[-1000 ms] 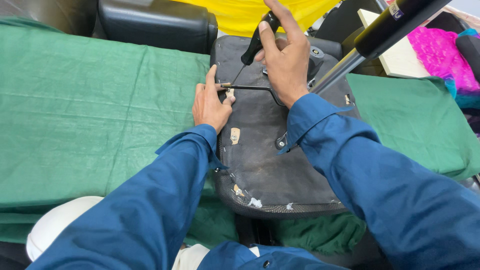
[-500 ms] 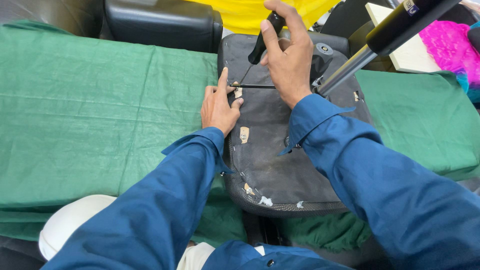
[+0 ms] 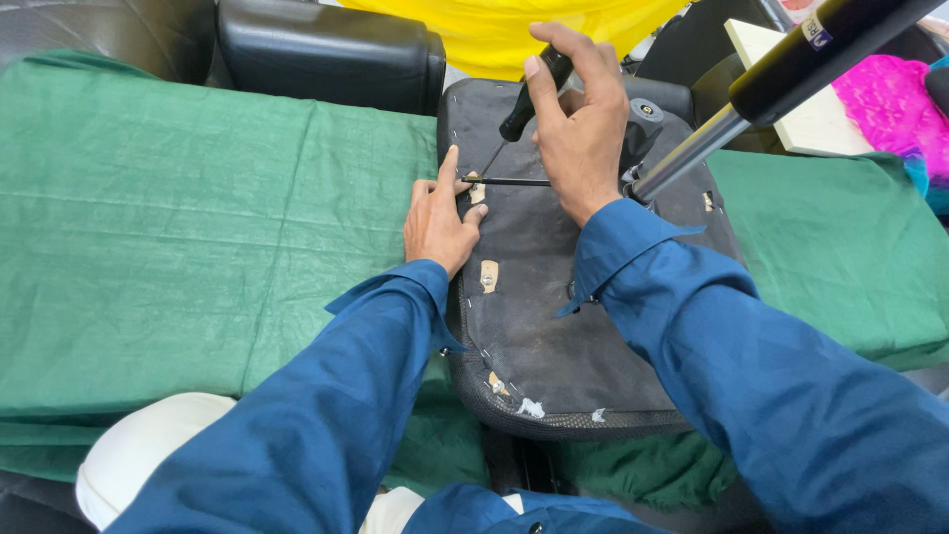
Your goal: The person uses a screwdriver to tighten screws on the underside of an office chair seat, securing the central mounting plate to the seat base. The person works methodically around the perimeter of the seat, tightening each screw in turn.
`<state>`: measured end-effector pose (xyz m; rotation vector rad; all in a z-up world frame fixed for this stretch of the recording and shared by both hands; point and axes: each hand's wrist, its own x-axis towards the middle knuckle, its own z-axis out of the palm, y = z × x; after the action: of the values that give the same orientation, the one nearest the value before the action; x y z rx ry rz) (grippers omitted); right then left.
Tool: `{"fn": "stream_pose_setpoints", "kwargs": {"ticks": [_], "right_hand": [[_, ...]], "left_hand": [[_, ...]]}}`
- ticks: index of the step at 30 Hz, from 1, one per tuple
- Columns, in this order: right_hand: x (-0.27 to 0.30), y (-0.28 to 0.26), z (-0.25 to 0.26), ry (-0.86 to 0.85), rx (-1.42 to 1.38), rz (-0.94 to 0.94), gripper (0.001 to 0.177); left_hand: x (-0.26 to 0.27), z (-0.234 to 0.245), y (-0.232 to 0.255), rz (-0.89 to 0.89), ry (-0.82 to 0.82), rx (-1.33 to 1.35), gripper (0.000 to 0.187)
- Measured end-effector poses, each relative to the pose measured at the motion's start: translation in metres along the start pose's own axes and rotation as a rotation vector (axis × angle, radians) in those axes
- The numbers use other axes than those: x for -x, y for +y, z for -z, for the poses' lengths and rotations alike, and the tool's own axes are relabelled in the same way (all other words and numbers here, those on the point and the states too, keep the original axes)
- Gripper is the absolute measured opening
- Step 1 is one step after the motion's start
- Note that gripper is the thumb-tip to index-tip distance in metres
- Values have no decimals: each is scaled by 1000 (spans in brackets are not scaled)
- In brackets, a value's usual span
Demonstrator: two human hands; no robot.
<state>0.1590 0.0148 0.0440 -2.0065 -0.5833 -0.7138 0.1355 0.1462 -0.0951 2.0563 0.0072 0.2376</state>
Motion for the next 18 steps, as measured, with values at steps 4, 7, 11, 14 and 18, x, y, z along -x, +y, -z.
{"fn": "stream_pose_setpoints", "kwargs": {"ticks": [4, 7, 11, 14, 18], "right_hand": [[-1, 6, -2, 10, -20, 89, 20], [3, 7, -1, 3, -121, 25, 25], [2, 6, 1, -12, -317, -172, 38], [1, 7, 0, 4, -264, -160, 36], [0, 12, 1, 5, -107, 26, 26]], "left_hand": [[-1, 0, -1, 1, -6, 16, 91], [0, 0, -2, 8, -6, 41, 91], [-1, 2, 0, 16, -22, 32, 91], [-2, 3, 1, 33, -28, 26, 92], [-1, 3, 2, 28, -32, 22, 92]]}}
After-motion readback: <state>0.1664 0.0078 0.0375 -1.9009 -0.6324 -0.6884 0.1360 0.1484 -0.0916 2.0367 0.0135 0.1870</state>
